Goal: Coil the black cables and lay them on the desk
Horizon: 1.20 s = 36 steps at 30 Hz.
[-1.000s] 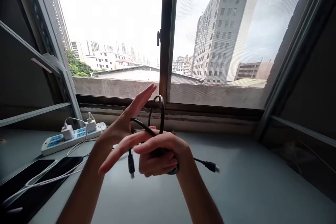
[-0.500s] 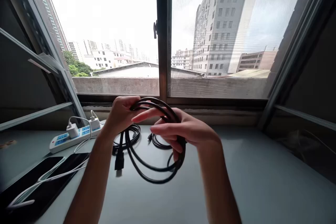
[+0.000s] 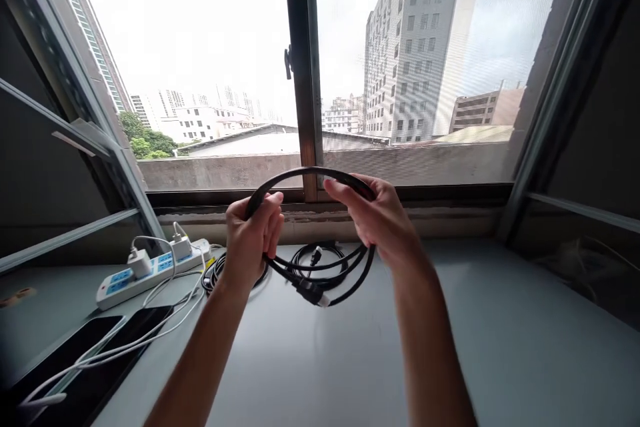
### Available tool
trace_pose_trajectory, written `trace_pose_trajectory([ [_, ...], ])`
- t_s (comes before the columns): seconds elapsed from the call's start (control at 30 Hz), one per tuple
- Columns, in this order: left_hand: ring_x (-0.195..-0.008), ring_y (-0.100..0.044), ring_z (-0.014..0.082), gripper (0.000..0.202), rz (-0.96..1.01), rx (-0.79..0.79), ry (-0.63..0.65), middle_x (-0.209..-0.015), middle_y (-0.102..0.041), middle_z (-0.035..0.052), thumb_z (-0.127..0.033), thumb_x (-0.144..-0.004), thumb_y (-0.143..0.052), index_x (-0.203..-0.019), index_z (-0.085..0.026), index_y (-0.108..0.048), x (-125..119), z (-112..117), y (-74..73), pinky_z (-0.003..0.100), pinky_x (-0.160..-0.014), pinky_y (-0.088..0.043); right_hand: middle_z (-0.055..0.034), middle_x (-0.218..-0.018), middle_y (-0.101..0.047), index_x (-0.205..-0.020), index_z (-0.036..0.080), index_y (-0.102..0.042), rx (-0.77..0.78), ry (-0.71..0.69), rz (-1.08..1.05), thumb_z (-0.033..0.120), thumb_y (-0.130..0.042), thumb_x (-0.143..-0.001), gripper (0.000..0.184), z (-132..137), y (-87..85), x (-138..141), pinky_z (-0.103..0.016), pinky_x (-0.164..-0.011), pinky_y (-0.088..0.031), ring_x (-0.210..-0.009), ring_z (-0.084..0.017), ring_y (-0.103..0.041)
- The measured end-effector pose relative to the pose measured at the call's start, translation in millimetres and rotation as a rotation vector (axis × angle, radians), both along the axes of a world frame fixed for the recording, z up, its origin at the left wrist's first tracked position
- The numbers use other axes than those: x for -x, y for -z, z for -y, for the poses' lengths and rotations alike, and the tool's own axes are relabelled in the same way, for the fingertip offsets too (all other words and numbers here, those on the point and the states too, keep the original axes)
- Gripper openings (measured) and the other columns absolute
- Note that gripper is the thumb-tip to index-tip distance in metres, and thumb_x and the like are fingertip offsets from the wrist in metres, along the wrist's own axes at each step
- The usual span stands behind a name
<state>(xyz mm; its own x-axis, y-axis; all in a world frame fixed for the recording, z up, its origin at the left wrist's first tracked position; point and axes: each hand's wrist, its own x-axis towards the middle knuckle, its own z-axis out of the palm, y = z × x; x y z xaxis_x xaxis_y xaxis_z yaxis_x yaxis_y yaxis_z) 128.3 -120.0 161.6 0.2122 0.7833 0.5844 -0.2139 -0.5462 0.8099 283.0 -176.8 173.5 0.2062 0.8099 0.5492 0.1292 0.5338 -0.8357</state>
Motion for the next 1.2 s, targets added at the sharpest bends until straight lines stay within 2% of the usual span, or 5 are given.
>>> trace_pose_trajectory([
  [0.17, -0.055, -0.061, 0.0135, 0.033, -0.391, 0.002, 0.136, -0.052, -0.058, 0.0005, -0.039, -0.078, -0.053, -0.054, -0.017, -0.053, -12, -18, 15.5, 0.023, -0.056, -0.046, 0.0103, -0.041, -0.018, -0.054, 0.021, -0.040, -0.004, -0.125, -0.093, 0.031, -0.074, -0.069, 0.038, 27, -7.7, -17, -0.020, -0.031, -0.006, -0.034, -0.003, -0.008],
  [0.37, -0.051, -0.060, 0.0172, 0.071, -0.856, 0.487, 0.589, -0.053, -0.062, 0.0070, -0.072, -0.077, -0.025, -0.067, -0.014, -0.065, -29, -34, 44.8, 0.030, -0.061, -0.049, 0.0058, -0.055, -0.037, -0.065, 0.021, -0.051, -0.107, 0.033, 0.027, 0.034, -0.077, -0.067, 0.028, 20, -3.7, 7, -0.020, -0.035, -0.018, -0.041, -0.004, -0.023],
  [0.53, -0.077, -0.065, 0.0234, 0.069, -0.607, 0.569, 0.995, -0.075, -0.069, 0.0119, -0.069, -0.077, -0.034, -0.088, -0.010, -0.068, -42, -42, 61.4, 0.037, -0.083, -0.046, 0.0060, -0.052, -0.040, -0.067, 0.020, -0.052, -0.141, 0.036, 0.127, 0.034, -0.076, -0.067, 0.028, 15, -2.7, 20, -0.019, -0.039, -0.030, -0.045, -0.007, -0.037],
  [0.9, -0.083, -0.065, 0.0181, 0.016, 0.206, 0.177, 0.599, -0.077, -0.064, 0.0002, -0.014, -0.073, -0.062, -0.084, -0.017, -0.051, -12, -39, 21.0, 0.029, -0.083, -0.046, 0.0106, -0.046, -0.040, -0.109, 0.023, -0.052, -0.225, 0.290, -0.171, 0.044, -0.074, -0.068, 0.051, -22, 5.4, -13, -0.016, -0.028, -0.023, -0.031, -0.005, -0.031],
  [1.2, -0.037, -0.041, 0.0033, 0.008, -0.176, -0.119, 0.154, -0.061, -0.057, -0.0019, -0.022, -0.080, -0.053, -0.076, -0.015, -0.054, 9, -50, 11.9, 0.018, -0.039, -0.033, -0.0010, -0.091, -0.053, -0.118, 0.028, -0.058, -0.396, 0.319, 0.310, 0.035, -0.049, -0.091, 0.029, -38, 16.1, -1, -0.019, -0.046, -0.040, -0.053, -0.006, -0.044],
])
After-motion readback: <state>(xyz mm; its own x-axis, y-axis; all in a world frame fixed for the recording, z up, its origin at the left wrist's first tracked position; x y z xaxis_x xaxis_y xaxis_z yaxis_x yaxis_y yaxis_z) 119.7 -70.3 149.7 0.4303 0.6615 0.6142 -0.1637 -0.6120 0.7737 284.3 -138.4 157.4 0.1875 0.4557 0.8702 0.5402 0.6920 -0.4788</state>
